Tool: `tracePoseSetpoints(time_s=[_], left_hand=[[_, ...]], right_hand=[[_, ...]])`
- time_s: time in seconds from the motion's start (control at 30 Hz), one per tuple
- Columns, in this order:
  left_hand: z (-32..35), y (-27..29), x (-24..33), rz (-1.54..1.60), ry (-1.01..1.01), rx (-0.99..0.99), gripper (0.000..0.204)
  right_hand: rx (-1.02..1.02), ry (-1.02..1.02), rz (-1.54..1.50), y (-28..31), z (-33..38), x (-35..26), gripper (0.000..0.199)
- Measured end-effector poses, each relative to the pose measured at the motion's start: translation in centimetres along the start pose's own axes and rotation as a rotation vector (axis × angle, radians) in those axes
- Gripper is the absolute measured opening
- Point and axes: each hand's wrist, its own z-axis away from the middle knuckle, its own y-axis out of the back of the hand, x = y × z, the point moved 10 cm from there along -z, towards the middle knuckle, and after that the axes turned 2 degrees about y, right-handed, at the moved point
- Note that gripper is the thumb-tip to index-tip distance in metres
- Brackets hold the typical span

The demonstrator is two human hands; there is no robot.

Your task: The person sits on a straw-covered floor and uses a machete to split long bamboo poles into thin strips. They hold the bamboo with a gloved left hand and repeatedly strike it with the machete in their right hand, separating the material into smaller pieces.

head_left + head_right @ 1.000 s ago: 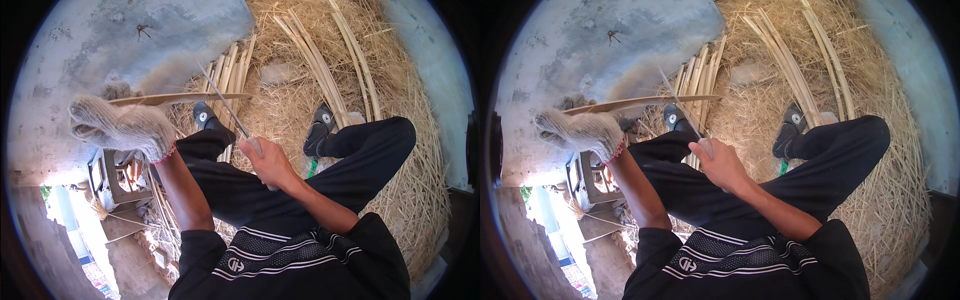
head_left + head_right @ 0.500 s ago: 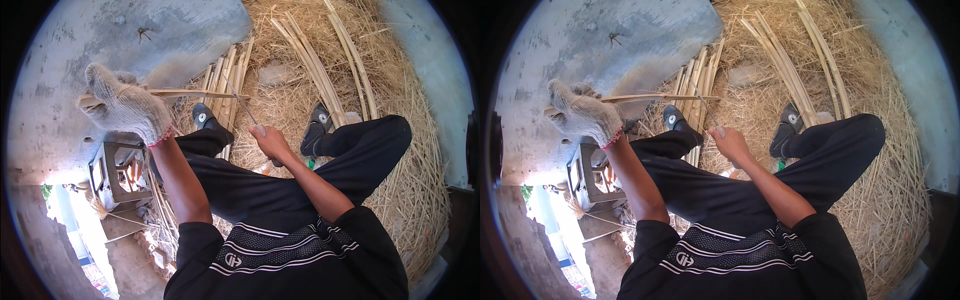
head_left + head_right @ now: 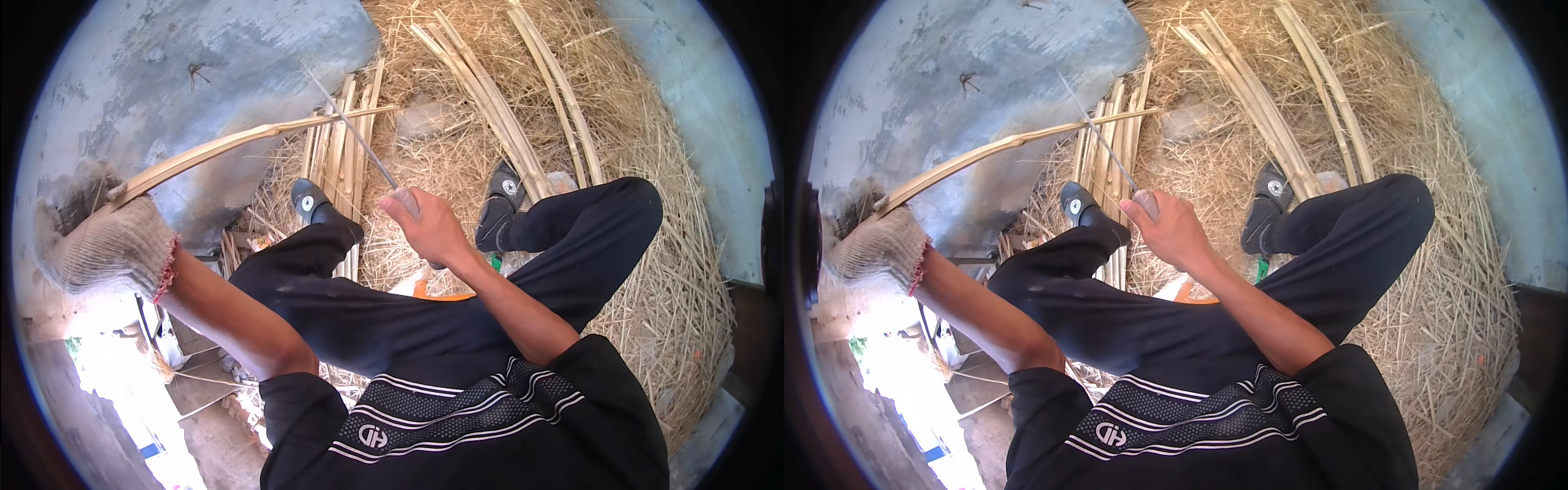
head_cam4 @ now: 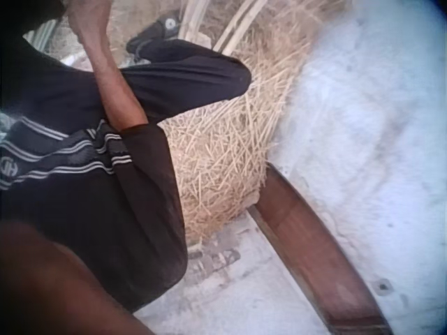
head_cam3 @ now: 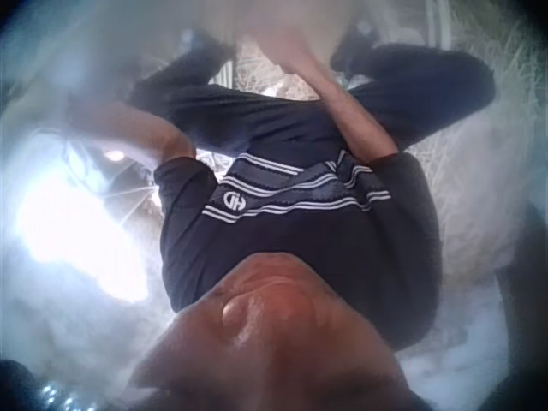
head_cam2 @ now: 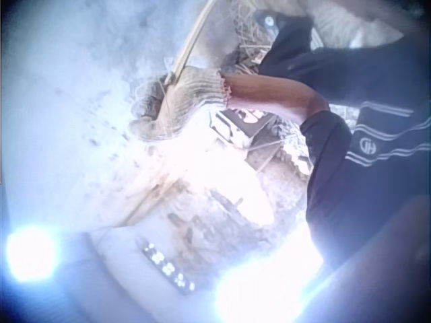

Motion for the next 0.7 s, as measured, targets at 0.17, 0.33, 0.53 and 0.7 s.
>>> tracePoseSetpoints(time_s=[0.17, 0.33, 0.53, 0.7], left_hand=[[-0.1, -5.1, -5.6, 0.323, 0.231, -1.021, 0.018], [0.5, -1.7, -6.4, 0.039, 0.197, -0.341, 0.013], [0.3, -3.8, -6.6, 0.167, 0.288, -0.645, 0.02], [1.4, -5.6, -6.6, 0.197, 0.305, -0.71, 0.027]], right_hand=[[0.001, 0.007, 0.016, 0.7, -1.0, 1.4, 0.056], [-0.015, -0.063, 0.128, 0.2, -3.5, 5.5, 0.058], [0.033, -0.206, 0.258, 0.5, -6.2, 9.8, 0.054], [-0.036, -0.159, 0.173, 1.4, -5.7, 6.4, 0.054]])
